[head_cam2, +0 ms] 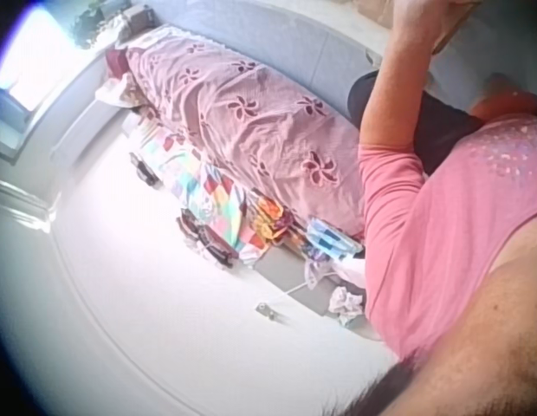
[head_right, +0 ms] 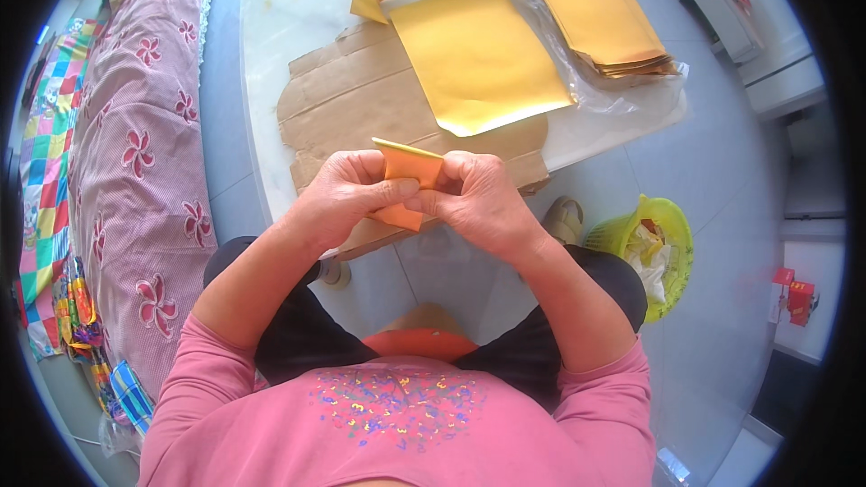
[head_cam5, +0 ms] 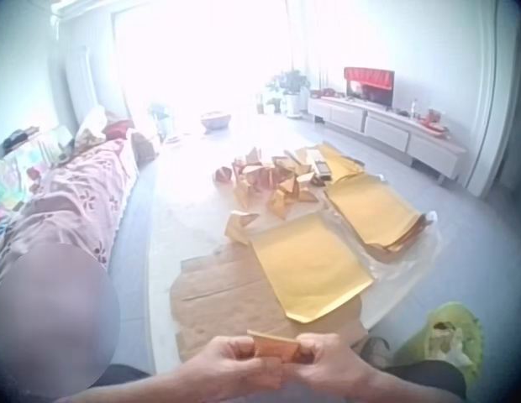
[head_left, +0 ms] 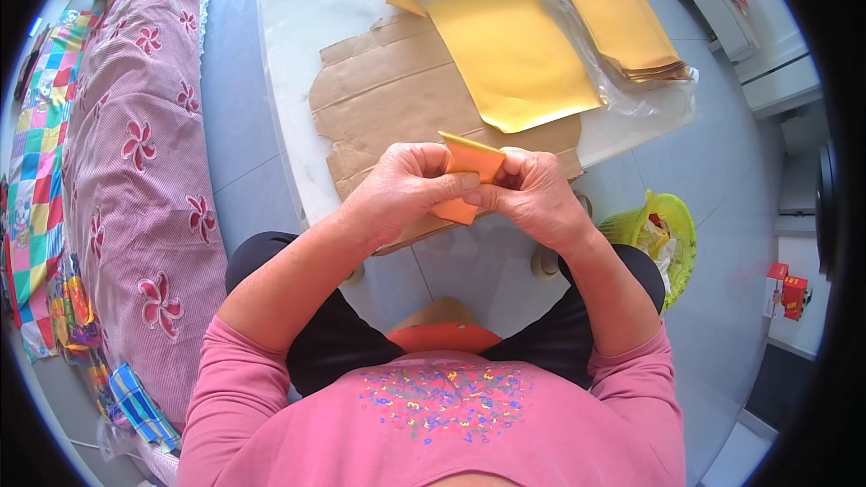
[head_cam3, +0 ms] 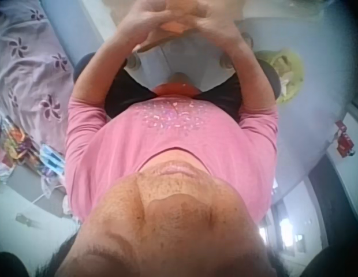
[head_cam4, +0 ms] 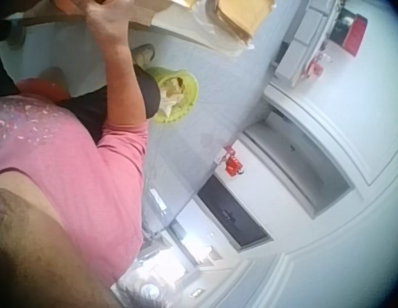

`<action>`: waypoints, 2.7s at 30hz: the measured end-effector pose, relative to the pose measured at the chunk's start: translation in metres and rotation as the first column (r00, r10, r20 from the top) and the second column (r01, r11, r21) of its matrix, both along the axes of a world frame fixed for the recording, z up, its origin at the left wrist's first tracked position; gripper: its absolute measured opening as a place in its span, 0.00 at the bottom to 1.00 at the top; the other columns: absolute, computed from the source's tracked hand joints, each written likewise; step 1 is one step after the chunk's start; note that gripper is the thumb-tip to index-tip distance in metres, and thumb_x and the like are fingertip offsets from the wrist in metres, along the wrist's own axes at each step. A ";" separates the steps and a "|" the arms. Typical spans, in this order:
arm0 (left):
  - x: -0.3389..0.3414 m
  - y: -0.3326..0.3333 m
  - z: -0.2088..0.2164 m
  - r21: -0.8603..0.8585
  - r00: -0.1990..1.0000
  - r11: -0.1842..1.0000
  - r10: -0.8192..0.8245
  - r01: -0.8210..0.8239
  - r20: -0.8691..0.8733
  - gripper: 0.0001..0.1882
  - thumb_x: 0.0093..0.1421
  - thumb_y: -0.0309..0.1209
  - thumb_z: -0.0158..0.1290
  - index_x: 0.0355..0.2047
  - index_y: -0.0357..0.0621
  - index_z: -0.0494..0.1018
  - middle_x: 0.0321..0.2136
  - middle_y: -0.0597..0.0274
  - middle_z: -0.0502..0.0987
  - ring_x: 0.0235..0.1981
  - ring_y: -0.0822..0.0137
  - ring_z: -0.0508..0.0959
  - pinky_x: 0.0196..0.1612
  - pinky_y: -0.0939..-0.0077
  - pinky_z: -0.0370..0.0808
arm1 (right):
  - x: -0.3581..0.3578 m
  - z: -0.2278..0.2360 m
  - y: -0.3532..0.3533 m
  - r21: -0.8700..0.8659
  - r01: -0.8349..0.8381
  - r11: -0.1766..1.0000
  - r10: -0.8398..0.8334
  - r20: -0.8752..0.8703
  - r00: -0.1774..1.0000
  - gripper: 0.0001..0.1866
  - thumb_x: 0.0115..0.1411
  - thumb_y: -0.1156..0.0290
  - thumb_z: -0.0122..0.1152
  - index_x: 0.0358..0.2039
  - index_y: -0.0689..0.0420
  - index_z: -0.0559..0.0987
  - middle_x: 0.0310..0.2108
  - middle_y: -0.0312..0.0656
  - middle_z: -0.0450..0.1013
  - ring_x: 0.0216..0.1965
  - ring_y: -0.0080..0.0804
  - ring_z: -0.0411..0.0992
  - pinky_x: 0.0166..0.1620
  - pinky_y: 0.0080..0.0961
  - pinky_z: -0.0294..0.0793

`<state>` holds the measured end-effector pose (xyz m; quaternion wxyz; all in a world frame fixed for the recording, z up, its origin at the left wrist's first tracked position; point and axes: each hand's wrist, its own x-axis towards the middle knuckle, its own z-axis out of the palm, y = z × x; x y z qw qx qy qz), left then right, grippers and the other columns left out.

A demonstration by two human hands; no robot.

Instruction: The person sits on the floor and folds rectangular sheets of gold paper into small, triangular, boat-like shapes by hand. They repeatedly fold the paper in half, fold corners to the center, and tuck flaps to form the final shape, placing completed items on a pile.

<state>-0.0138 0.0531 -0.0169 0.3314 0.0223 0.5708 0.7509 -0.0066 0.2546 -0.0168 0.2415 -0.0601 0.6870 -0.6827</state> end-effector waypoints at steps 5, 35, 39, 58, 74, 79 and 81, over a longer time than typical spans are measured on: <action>0.000 0.000 0.001 0.023 0.996 0.996 0.085 -0.085 0.002 0.15 0.62 0.29 0.58 0.48 0.35 0.76 0.40 0.61 0.80 0.39 0.73 0.79 0.45 0.76 0.77 | -0.002 -0.006 0.006 0.051 0.003 0.999 0.000 -0.050 0.999 0.11 0.58 0.70 0.69 0.36 0.64 0.80 0.30 0.34 0.77 0.32 0.15 0.71 0.35 0.18 0.72; 0.004 0.007 -0.014 -0.001 0.823 0.988 0.127 -0.152 -0.554 0.13 0.61 0.23 0.57 0.47 0.35 0.76 0.37 0.62 0.77 0.39 0.72 0.75 0.42 0.76 0.74 | 0.007 -0.012 -0.003 -0.283 0.174 0.943 -0.277 -0.379 0.883 0.06 0.56 0.82 0.66 0.34 0.63 0.78 0.33 0.33 0.72 0.34 0.18 0.69 0.38 0.17 0.70; 0.004 -0.003 -0.002 0.071 0.900 0.997 0.054 -0.026 -0.433 0.11 0.64 0.28 0.55 0.43 0.35 0.76 0.39 0.62 0.74 0.38 0.73 0.74 0.41 0.79 0.72 | 0.003 -0.010 0.009 -0.401 0.128 0.907 -0.191 -0.122 0.974 0.04 0.60 0.80 0.63 0.36 0.63 0.78 0.32 0.33 0.73 0.35 0.18 0.70 0.42 0.18 0.70; 0.000 -0.003 -0.006 0.361 0.996 0.930 -0.085 0.066 0.038 0.06 0.61 0.23 0.58 0.35 0.42 0.71 0.28 0.68 0.75 0.23 0.81 0.69 0.24 0.88 0.63 | 0.008 -0.009 0.004 -0.536 -0.032 0.844 0.041 0.005 0.999 0.02 0.62 0.79 0.60 0.35 0.61 0.77 0.32 0.31 0.72 0.37 0.19 0.71 0.43 0.20 0.73; -0.009 -0.014 -0.009 0.619 0.898 0.782 -0.323 0.074 0.299 0.03 0.63 0.21 0.52 0.37 0.36 0.74 0.30 0.52 0.80 0.27 0.65 0.84 0.25 0.81 0.82 | 0.010 -0.005 0.010 -0.752 0.086 0.653 0.298 0.360 0.884 0.07 0.65 0.74 0.56 0.42 0.60 0.76 0.36 0.41 0.76 0.32 0.28 0.74 0.35 0.24 0.75; -0.007 -0.013 -0.014 0.670 0.911 0.739 -0.318 0.066 0.262 0.03 0.64 0.23 0.53 0.37 0.36 0.73 0.28 0.57 0.79 0.22 0.70 0.81 0.24 0.83 0.78 | 0.013 -0.016 0.013 -0.805 0.058 0.591 0.292 0.280 0.915 0.09 0.66 0.73 0.55 0.45 0.59 0.76 0.42 0.43 0.76 0.41 0.33 0.76 0.44 0.33 0.77; -0.006 -0.012 -0.014 0.688 0.925 0.724 -0.291 0.045 0.245 0.03 0.64 0.24 0.53 0.37 0.36 0.73 0.28 0.58 0.78 0.20 0.72 0.79 0.24 0.83 0.77 | 0.011 -0.018 0.012 -0.855 0.042 0.517 0.292 0.222 0.930 0.12 0.66 0.72 0.55 0.49 0.60 0.75 0.46 0.45 0.75 0.46 0.37 0.75 0.50 0.37 0.76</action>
